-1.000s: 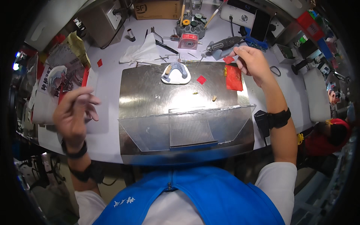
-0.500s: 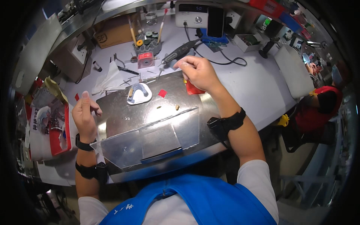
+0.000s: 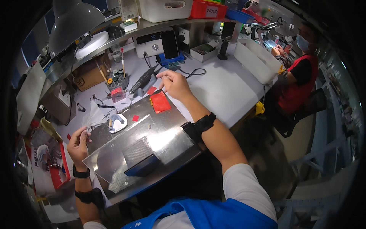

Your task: The technician uses a rotary tool to polish and refine the shape of a dental crown mounted on a model.

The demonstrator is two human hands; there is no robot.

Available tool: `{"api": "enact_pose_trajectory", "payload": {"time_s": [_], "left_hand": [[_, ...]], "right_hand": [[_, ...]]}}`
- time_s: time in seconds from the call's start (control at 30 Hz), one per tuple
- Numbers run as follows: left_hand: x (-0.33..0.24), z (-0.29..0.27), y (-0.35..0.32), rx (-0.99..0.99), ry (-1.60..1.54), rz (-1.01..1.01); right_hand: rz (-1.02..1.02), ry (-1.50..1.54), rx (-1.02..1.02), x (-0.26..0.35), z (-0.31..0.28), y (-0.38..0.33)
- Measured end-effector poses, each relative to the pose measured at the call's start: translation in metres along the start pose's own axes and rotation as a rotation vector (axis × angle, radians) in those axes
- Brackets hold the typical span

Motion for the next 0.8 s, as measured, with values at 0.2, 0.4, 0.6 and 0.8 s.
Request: {"api": "enact_pose_trajectory", "payload": {"time_s": [0.2,0.4,0.6,0.8], "left_hand": [[0.028,-0.014,-0.002,0.163,-0.1,-0.156],[0.005,0.011,-0.002,0.105,-0.154,-0.163],[0.011,-0.002,-0.012,0.164,-0.127,-0.205],[-0.002,0.013,-0.016,0.09,-0.167,-0.182]], "right_hand": [[0.169,-0.081,-0.134,-0.005,-0.028,-0.041],[0.248,-0.084,-0.273,-0.011,-0.071,-0.079],[0.297,-0.263,-0.011,0.004,-0.037,-0.038],[-0.525,-0.561,-0.003,0.116,0.039,0.099]]}}
Point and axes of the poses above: each hand's wrist, its own y-axis towards the middle knuckle, its own z-axis out of the palm, x = y × z, the point moved 4 cm from there along y, towards the middle knuckle, and after that the axes turned 10 degrees about -z, right-handed, at the moved point
